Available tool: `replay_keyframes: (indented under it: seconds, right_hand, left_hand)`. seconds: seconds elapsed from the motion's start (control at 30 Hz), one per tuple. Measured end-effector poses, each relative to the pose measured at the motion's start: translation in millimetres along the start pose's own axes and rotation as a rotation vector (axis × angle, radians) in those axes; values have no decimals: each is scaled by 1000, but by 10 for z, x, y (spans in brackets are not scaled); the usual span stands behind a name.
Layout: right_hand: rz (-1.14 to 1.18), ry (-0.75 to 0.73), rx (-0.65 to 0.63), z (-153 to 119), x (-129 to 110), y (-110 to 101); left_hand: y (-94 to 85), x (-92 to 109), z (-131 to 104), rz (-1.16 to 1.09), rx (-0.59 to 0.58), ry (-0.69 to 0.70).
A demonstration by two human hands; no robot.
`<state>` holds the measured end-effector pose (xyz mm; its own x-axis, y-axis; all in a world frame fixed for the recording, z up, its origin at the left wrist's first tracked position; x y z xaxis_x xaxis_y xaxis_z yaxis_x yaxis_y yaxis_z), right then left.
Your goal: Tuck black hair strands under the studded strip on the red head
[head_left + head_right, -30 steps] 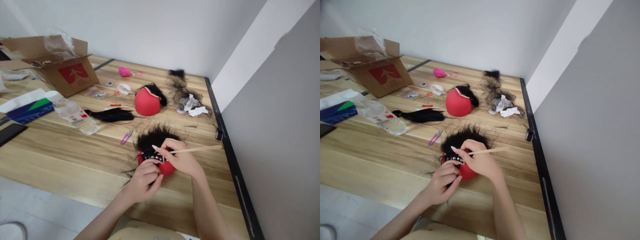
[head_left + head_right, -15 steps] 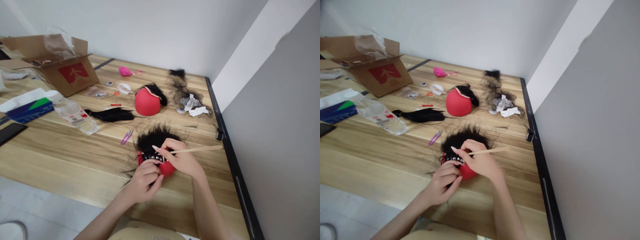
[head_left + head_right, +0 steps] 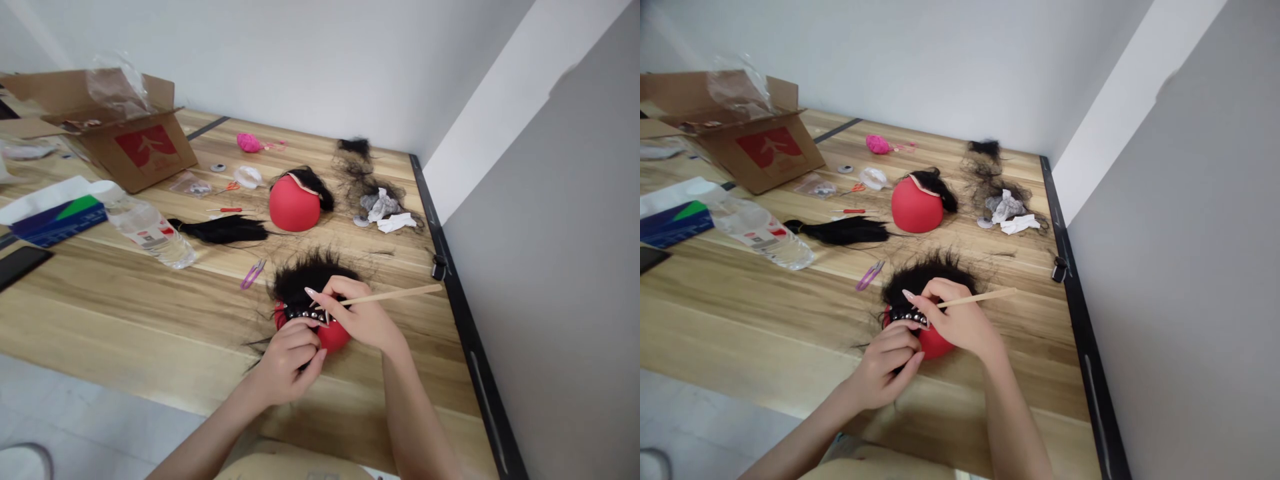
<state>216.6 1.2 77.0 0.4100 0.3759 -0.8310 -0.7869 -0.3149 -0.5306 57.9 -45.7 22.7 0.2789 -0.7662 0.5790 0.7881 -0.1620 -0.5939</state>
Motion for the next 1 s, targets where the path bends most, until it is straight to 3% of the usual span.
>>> replay_keyframes:
  seconds: [0.37, 0.6, 0.77, 1.0]
  right_hand:
    - [124, 93, 84, 27, 85, 75]
    - [304, 195, 126, 27, 155, 106]
    - [395, 217, 142, 39, 155, 90]
    - [421, 189, 178, 25, 160, 67]
  left_hand:
    - [-35, 25, 16, -82, -11, -36]
    - [-231, 99, 71, -219, 50, -232]
    - [-362, 75, 114, 41, 62, -212]
    - [-331, -32, 181, 559, -118, -9]
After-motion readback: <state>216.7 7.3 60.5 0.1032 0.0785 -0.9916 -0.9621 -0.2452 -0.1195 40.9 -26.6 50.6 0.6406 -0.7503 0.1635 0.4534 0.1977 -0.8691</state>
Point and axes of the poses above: each hand's wrist, its own z-axis towards the middle knuckle, its own y-axis out of the palm, x = y × z, the point moved 1 cm from there along z, towards the middle knuckle, and after that the axes turned 6 degrees about -x, right-handed, at the moved point
